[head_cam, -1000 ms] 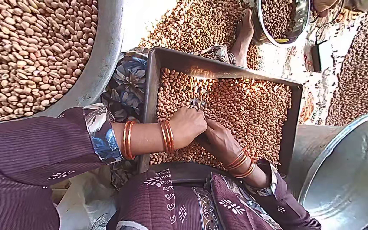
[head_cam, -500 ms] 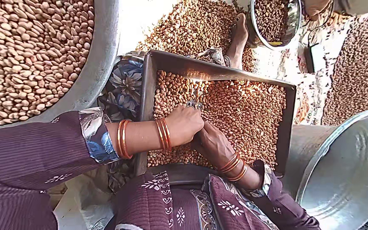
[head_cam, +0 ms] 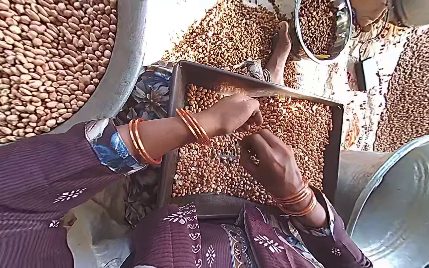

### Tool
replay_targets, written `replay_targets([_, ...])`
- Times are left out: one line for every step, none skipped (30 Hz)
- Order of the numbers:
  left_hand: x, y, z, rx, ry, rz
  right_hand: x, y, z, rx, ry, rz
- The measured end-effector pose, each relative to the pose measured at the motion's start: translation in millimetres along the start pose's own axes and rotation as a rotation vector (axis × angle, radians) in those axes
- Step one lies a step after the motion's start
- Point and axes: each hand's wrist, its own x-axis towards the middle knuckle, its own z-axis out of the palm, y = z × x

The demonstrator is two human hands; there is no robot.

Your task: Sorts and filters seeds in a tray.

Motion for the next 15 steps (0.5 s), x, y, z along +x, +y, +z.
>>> replay_targets([1,-1,5,-0.148,-0.001,-0.089,7,1,-9,0.016,0.047,-0.002])
replay_targets([2,-2,10,-0.297,0.019,-0.179,12,4,-18,0.047,0.059,0.014])
replay_targets([2,-3,12,-0.429,0.044,-0.261,16,9,-25,0.082,0.047,0.045])
replay_targets([4,-5,13,-0.534,0.09,-0.315,20,17,-29,0.103,0.03,0.083])
replay_targets([5,-7,13,-0.602,0.148,-0.352,24,27,-28,0.098,0.012,0.117])
replay_targets([6,-9,13,-0.618,0.198,-0.362,26,37,-25,0.069,-0.011,0.14])
replay_targets([7,-10,13,-0.599,0.235,-0.352,26,46,-18,0.041,-0.045,0.151])
replay_targets([8,-12,13,-0.554,0.252,-0.328,26,54,-10,0.017,-0.084,0.144])
replay_targets([8,-13,12,-0.49,0.243,-0.292,25,59,-1,-0.007,-0.131,0.122])
replay_targets([8,-14,11,-0.416,0.219,-0.254,24,62,7,-0.026,-0.169,0.094])
replay_targets([9,-14,11,-0.334,0.205,-0.224,23,63,14,-0.039,-0.195,0.071])
replay_targets([9,-15,10,-0.249,0.195,-0.2,23,64,20,-0.062,-0.196,0.047])
replay_targets([9,-16,10,-0.155,0.187,-0.182,23,65,23,-0.088,-0.19,0.028])
replay_targets([9,-16,9,-0.042,0.176,-0.158,23,65,24,-0.115,-0.191,0.018])
replay_targets([9,-17,8,0.085,0.17,-0.119,24,65,24,-0.139,-0.201,0.019])
